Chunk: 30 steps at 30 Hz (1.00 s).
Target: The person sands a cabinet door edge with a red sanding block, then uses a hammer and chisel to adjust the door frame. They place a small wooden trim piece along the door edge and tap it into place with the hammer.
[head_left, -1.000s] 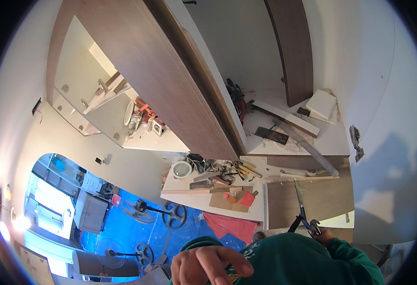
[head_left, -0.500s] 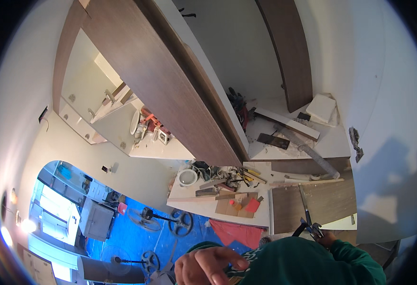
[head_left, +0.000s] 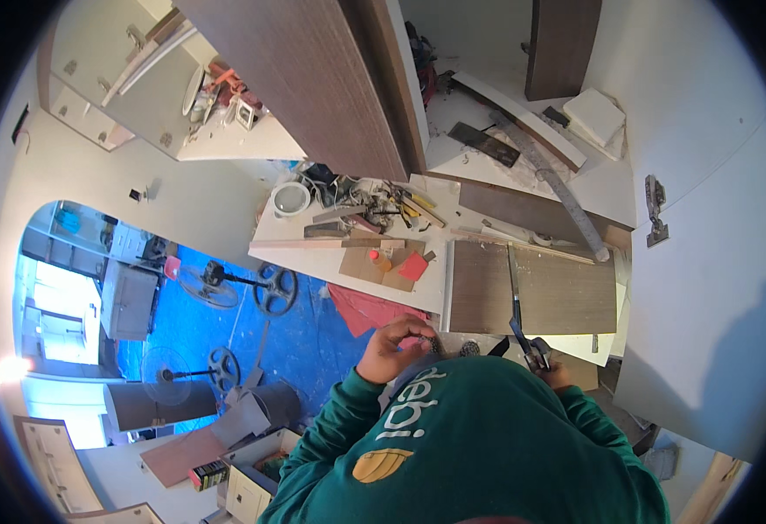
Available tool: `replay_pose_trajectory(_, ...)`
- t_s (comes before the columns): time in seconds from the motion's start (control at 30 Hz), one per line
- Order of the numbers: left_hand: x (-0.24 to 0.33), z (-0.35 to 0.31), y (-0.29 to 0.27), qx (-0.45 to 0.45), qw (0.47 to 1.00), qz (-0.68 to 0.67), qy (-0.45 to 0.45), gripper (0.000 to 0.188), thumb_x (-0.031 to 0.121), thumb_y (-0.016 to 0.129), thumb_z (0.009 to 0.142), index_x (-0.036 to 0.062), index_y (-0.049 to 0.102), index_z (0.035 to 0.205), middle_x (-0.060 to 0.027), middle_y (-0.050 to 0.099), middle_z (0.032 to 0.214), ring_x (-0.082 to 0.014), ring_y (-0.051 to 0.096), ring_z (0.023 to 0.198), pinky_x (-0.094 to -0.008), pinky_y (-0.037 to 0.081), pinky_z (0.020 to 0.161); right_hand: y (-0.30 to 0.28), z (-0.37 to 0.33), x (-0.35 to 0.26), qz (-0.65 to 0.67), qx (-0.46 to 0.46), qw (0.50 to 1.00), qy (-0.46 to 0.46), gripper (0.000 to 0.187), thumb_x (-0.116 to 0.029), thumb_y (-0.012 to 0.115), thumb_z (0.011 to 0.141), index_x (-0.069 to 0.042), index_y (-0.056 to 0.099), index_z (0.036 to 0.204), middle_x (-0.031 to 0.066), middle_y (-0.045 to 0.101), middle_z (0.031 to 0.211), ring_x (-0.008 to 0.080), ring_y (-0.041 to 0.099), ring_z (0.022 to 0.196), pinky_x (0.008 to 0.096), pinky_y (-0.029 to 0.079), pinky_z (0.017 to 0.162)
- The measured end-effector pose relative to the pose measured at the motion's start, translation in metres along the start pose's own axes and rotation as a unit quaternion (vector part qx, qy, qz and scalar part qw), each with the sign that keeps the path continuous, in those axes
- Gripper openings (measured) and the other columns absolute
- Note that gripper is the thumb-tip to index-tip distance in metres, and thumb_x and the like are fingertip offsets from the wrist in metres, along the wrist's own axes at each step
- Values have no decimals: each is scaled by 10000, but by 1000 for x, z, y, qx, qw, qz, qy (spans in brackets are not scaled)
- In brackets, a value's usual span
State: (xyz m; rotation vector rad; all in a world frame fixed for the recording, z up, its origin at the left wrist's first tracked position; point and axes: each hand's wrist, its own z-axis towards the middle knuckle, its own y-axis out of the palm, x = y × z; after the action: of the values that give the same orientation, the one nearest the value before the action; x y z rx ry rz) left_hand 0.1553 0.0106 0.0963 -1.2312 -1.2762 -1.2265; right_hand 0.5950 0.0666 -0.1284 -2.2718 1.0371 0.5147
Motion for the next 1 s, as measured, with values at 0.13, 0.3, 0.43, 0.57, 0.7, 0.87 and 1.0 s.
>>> replay_pose_trajectory(0.13, -48, -6, 6, 46, 993, -11, -104, 212, -60, 615, 907, -26, 649, 1113, -110, 664, 1098, -201, 618, 1085, -321, 498, 915, -3, 3, 19, 42, -10, 999, -3, 333, -42, 661, 877, -14, 675, 1208, 90, 718, 1080, 179, 671, 971, 330, 504, 872)
replay_pose_trajectory(0.3, -38, 50, 4, 130, 980, -140, -51, 235, 86, 537, 992, -28, 611, 1184, -121, 659, 1132, -233, 633, 1088, -357, 504, 943, -9, 8, 26, 47, -21, 998, -44, 382, -181, 713, 852, -69, 690, 1216, 103, 725, 929, 188, 694, 838, 371, 535, 762)
replay_pose_trajectory(0.43, -23, 133, -14, 138, 933, -331, -24, 414, 176, 509, 1010, 7, 469, 1386, -86, 609, 1238, -256, 596, 1114, -411, 479, 985, -17, 31, 41, -105, 3, 993, -60, 370, -210, 713, 865, -48, 687, 1197, 107, 725, 951, 198, 693, 854, 376, 535, 760)
replay_pose_trajectory(0.57, -3, 199, -21, 156, 910, -384, 13, 496, 175, 513, 1003, 31, 390, 1462, -78, 560, 1290, -251, 587, 1105, -396, 479, 965, -23, -16, -22, -59, -6, 998, 10, 365, -172, 706, 875, -71, 679, 1225, 106, 722, 1084, 226, 671, 1012, 360, 496, 884)
replay_pose_trajectory(0.7, -6, 227, -8, 207, 941, -267, 17, 569, 93, 551, 975, 9, 333, 1493, -101, 536, 1311, -223, 614, 1054, -367, 495, 924, -13, -45, -42, -40, 55, 998, -3, 339, -372, 710, 914, -46, 731, 1007, 71, 690, 789, 182, 627, 738, 363, 498, 695)
replay_pose_trajectory(0.87, -33, 250, 15, 297, 944, 47, 139, 852, -20, 635, 863, -66, 132, 1548, -188, 486, 1288, -224, 592, 947, -316, 519, 791, -14, -14, 40, 104, 21, 994, -34, 184, -159, 652, 965, -17, 698, 1073, 60, 708, 929, 166, 641, 837, 344, 516, 748)
replay_pose_trajectory(1.0, -31, 259, 33, 341, 913, 165, 150, 918, 42, 667, 844, -95, 82, 1538, -234, 440, 1295, -274, 580, 887, -325, 523, 803, -19, -36, 13, 84, 9, 996, 9, 233, 33, 580, 963, -6, 647, 1182, 57, 693, 1105, 152, 640, 956, 329, 520, 825)
